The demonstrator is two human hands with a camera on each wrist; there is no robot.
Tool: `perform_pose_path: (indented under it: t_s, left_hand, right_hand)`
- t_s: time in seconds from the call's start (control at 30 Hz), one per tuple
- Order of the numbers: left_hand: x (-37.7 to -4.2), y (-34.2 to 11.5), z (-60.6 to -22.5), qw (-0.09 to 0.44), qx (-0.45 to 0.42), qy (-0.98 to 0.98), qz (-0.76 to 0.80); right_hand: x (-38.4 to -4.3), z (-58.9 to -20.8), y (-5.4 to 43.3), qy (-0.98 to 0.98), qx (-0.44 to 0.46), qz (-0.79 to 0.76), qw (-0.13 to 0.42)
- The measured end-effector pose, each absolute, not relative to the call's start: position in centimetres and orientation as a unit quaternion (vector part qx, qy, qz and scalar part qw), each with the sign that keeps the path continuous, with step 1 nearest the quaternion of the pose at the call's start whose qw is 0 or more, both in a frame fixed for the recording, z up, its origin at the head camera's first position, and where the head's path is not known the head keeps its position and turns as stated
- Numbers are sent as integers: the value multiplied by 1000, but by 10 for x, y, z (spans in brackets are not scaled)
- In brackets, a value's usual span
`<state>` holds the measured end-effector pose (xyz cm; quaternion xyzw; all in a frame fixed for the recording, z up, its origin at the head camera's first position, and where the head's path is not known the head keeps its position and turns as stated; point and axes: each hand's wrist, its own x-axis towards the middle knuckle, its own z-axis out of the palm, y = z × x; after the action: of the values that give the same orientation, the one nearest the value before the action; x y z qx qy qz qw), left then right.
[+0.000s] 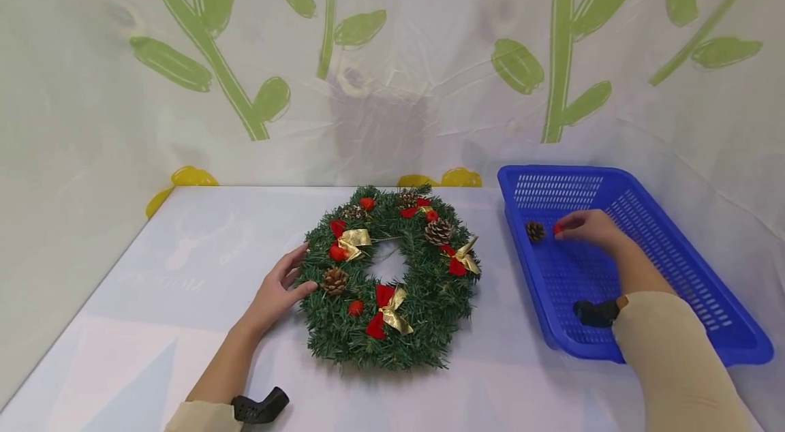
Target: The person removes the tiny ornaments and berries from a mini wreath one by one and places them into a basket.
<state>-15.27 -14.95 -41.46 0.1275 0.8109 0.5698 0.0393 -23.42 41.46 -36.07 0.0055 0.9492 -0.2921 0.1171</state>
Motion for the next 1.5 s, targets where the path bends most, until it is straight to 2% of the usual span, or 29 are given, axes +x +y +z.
perform_pose_path:
  t_s: [0.47, 0.83, 1.13, 1.5]
  left_hand:
    - [-152, -150, -414, 39, 128, 811, 569]
    - [-151, -149, -414, 35, 129, 812, 568]
    - [-153, -149, -416, 29, 141, 816, 560]
    - [-151, -149, -415, 28, 137, 818, 559]
  right_hand:
    - [-236, -369, 412, 939, 6, -322, 123]
    - [-240, -370, 420, 918, 44, -350, 179]
    - [-235, -364, 422, 920, 18, -361, 151]
    - [-238, -344, 416, 898, 28, -418, 133]
